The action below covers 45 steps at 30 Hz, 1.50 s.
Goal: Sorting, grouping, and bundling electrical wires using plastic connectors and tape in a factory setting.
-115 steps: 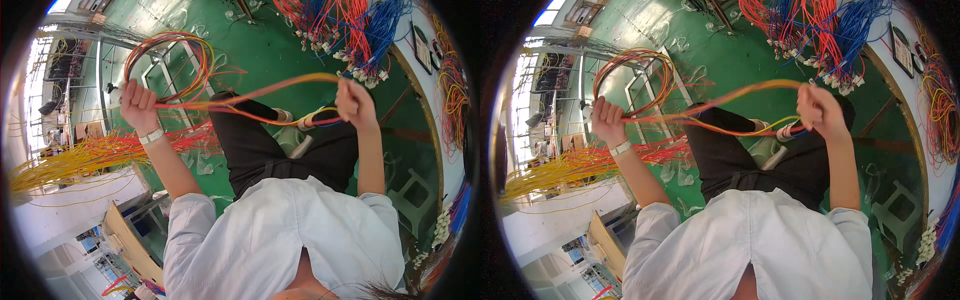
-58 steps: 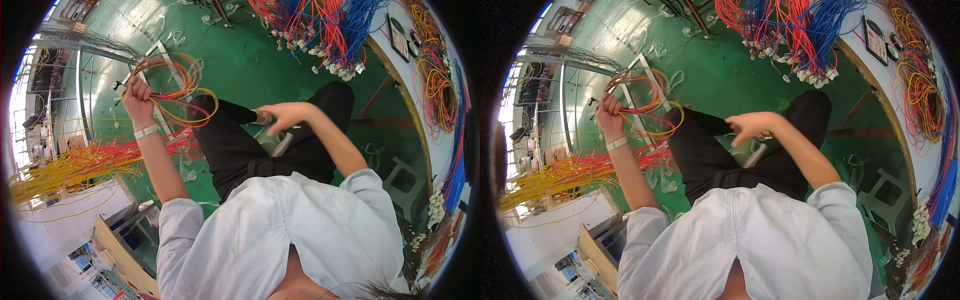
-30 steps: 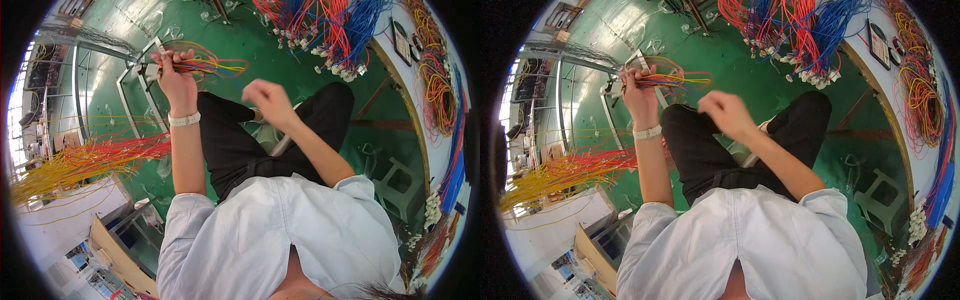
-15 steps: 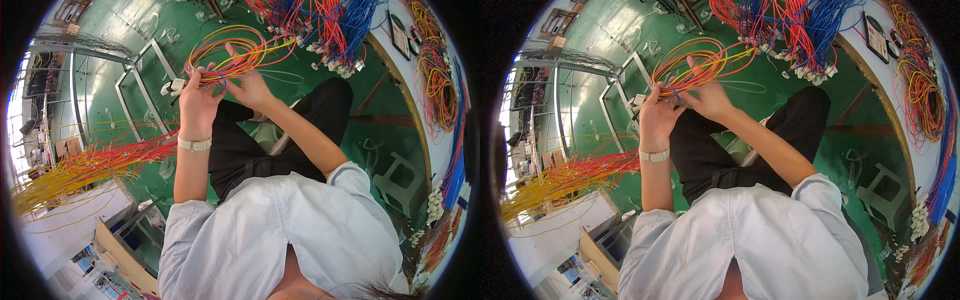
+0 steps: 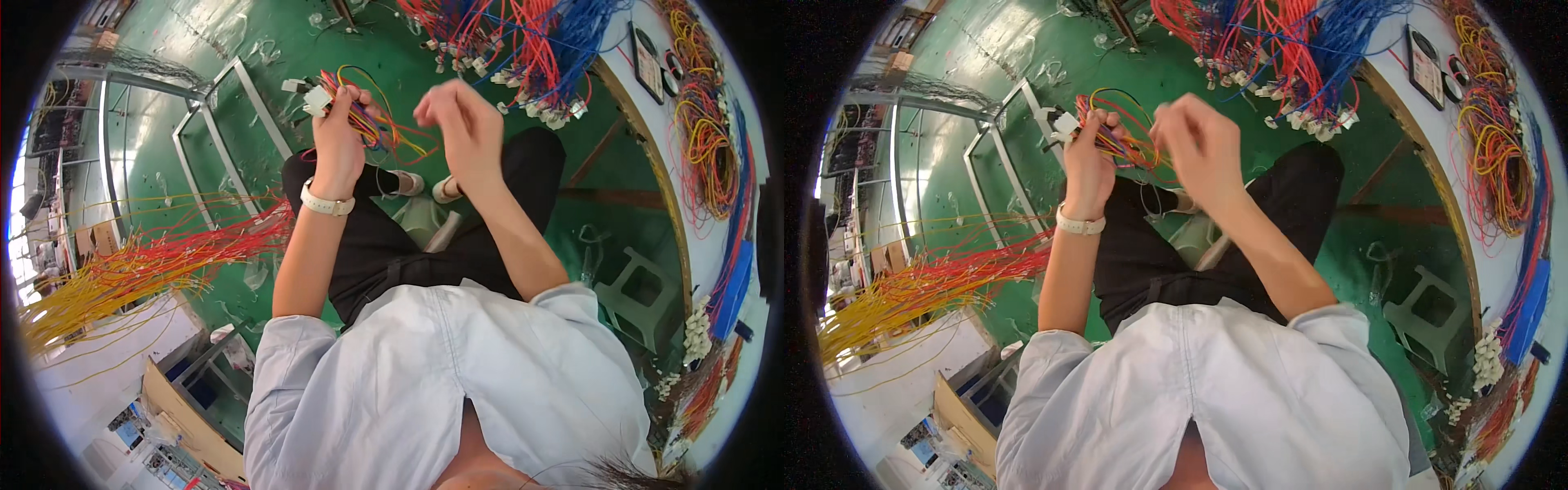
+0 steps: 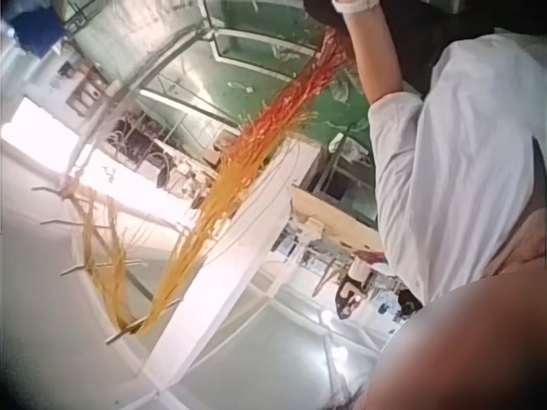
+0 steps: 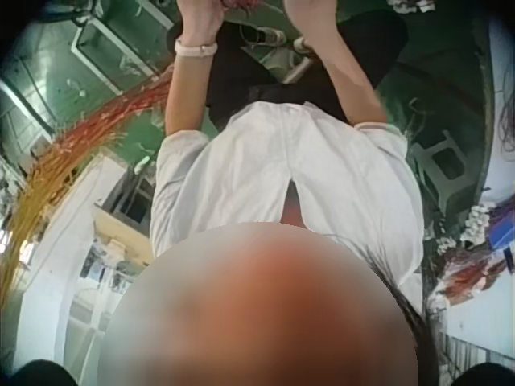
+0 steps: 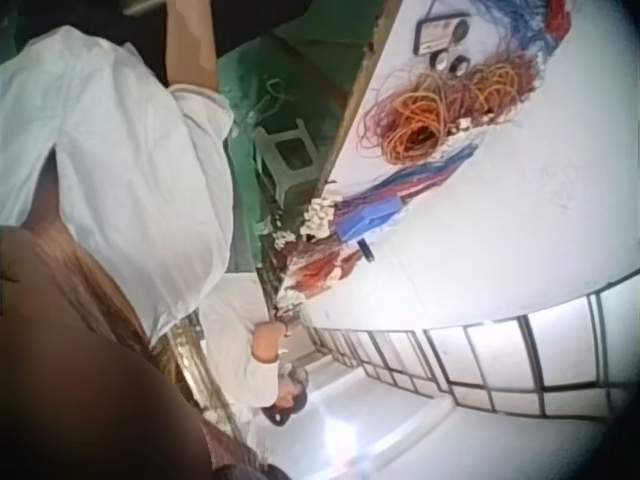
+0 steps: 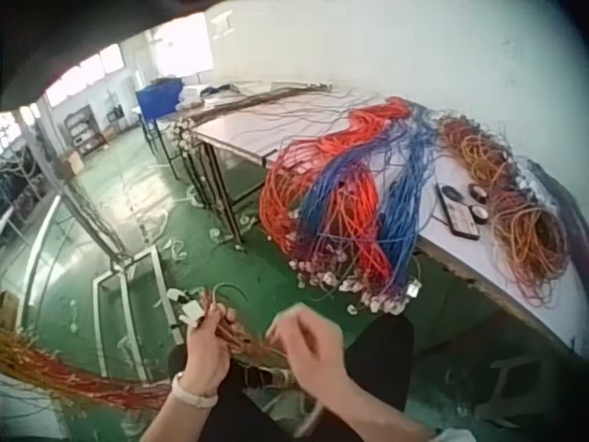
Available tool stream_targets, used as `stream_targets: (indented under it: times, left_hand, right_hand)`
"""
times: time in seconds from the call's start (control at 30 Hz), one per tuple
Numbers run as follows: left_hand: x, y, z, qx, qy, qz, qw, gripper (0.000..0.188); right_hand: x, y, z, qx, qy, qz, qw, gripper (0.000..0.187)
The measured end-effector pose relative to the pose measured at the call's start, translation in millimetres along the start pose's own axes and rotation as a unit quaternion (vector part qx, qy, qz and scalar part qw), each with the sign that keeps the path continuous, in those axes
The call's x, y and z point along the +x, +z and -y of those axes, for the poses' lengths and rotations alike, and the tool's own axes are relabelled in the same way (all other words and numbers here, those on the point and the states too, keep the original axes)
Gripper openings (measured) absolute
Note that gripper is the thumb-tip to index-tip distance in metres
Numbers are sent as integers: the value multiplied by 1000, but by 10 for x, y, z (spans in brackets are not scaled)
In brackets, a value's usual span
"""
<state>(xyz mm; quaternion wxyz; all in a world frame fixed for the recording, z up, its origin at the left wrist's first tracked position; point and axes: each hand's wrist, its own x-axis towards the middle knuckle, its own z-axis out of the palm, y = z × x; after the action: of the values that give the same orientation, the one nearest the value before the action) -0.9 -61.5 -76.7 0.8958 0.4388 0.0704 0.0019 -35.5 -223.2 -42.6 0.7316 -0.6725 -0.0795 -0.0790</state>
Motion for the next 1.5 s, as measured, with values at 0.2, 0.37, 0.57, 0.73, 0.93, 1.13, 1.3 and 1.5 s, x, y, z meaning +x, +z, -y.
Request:
stream_targets:
  times: [0.2,0.37,0.57,0.73,0.93,1.13,1.3,1.5]
  left_hand:
    - [-193,202,-37,6,-118,54,992,15]
    - [-179,31,86,-6,-82,-30,996,11]
    - [-159,45,5,-16,-128,3,992,15]
    - [-178,27,-48,24,-118,142,982,20]
    - [-242,114,-48,27,-168,134,976,20]
    - [-258,66,65,47,-172,142,974,22]
    - [-186,3,111,50,-198,16,979,19]
    - [-174,-98,251,30,-190,15,981,16]
  right_hand:
    - [212,-88,-834,287,398,156,857,34]
    - [41,-52,-611,365,289,-3,885,24]
    - [-119,-158,-563,337,301,-22,892,26]
    - [-162,-82,-450,57,-20,-131,990,12]
    - [-151,33,-700,117,369,250,887,29]
    - [6,-159,-900,199,248,124,940,27]
    - [0,-320,-561,379,213,106,894,49]
    - [-136,7,-345,-172,-234,144,946,30]
